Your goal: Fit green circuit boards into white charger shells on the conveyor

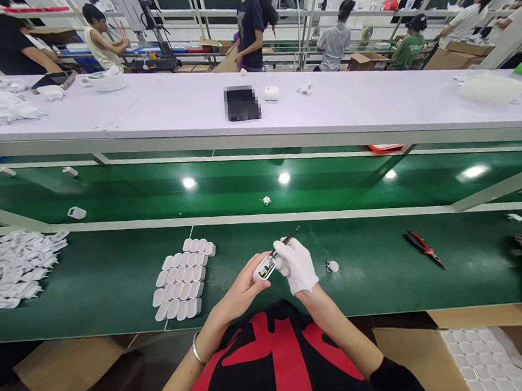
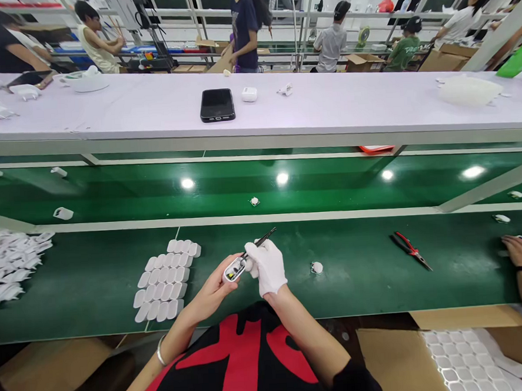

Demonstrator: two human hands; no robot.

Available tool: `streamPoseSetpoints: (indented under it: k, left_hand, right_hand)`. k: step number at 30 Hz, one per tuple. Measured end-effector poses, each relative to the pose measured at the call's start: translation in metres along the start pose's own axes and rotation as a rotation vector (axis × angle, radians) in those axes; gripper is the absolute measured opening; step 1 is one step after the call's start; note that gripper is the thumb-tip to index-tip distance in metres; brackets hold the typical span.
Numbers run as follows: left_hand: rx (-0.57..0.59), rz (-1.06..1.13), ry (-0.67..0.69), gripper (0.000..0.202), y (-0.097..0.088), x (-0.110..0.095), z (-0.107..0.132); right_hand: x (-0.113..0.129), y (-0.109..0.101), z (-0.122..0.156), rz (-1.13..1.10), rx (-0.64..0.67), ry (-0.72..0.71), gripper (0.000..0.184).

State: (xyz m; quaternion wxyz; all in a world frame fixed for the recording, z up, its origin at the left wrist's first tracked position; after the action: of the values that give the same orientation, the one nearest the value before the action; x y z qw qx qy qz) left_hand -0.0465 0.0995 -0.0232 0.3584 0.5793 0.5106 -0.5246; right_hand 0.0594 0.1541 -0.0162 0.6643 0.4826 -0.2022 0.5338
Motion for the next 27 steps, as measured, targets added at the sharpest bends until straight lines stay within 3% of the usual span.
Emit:
streamPoseSetpoints:
  k: [7,21,24,27]
  left_hand:
    - [0.018,-0.082,0.027,0.055,0.000,-0.007,-0.001]
    - [0.029,-0.205,0.028,0.054,-0.002,-0.013,-0.003]
    - [0.016,-0.221,-0.017,0.055,-0.006,-0.009,-0.002]
    - [-0.019,-0.229,-0.068,0.058,-0.012,0.007,0.000]
  right_hand:
    - [0.010,0.002,0.008,0.121,-0.063,-0.069,0.039]
    - [0.016,0.002,0.005,0.257,-0.090,-0.062,0.034]
    - [0.012,-0.011,-0.011,0.339,-0.101,-0.037,0.037]
    - [0.002,-0.049,-0.043,0.547,-0.249,0.006,0.038]
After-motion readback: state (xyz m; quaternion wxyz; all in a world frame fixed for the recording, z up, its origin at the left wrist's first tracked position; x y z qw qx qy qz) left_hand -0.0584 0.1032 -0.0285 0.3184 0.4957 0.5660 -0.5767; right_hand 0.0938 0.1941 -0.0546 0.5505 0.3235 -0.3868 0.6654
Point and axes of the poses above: each hand's wrist, its own z-axis away from the middle knuckle, its own y-axis out of the palm, x = y × z, the point moved 9 cm from there along -z, towards the middle knuckle, and after that the axes turned 9 degrees about y, right-handed, at the moved point
